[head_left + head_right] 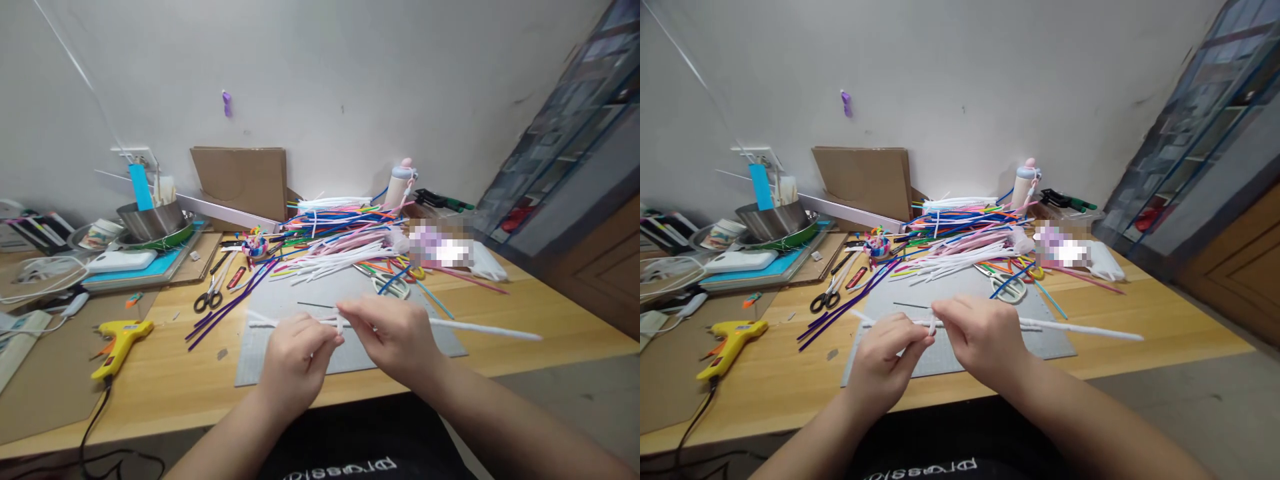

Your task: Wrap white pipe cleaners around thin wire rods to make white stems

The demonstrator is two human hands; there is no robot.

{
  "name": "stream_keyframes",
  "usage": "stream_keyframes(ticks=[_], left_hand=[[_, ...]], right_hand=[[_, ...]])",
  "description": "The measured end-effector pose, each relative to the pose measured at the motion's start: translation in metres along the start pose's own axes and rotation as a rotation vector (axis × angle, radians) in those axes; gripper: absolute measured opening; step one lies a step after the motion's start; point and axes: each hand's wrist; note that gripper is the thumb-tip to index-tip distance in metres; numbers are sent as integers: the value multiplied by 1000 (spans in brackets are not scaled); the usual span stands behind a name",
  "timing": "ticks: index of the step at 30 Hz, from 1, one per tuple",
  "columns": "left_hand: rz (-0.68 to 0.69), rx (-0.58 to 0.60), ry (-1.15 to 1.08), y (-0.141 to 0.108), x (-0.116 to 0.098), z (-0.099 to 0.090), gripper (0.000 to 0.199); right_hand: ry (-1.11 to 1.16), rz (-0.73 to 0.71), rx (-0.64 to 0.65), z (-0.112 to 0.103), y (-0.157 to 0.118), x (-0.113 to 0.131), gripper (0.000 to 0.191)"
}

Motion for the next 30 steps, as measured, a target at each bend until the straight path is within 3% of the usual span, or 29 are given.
stream_keyframes(ticks=[4,7,10,13,16,18,22,26,30], left_hand=[[181,148,265,18,5,-26,14],[178,315,174,33,18,-40,16],[-11,434,-215,37,35,-37,17],[-330,376,-581,26,45,-18,26],[-496,258,-657,8,40,4,27],[-440,199,-530,-1,30,12,32],[-85,82,-35,-6,11,8,24],[213,126,308,8,9,-22,14],[312,313,194,31,21,-47,19]], right_hand=[[-108,-22,209,-4,-1,-1,15],[7,-53,361,-11,1,4,16],[202,-37,455,-17,3,9,15],[345,56,408,-16,3,12,13],[389,178,257,-8,1,9,12],[337,204,142,-1,-2,7,13],[122,105,42,6,-5,2,18],[-28,16,153,1,-5,1,20],[111,-60,353,-11,0,7,18]])
Point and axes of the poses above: each hand's wrist, its own y-axis towards the middle knuckle, its own z-axis out of the palm, x = y × z, and after that the axes turned 3 degrees about z, right-handed
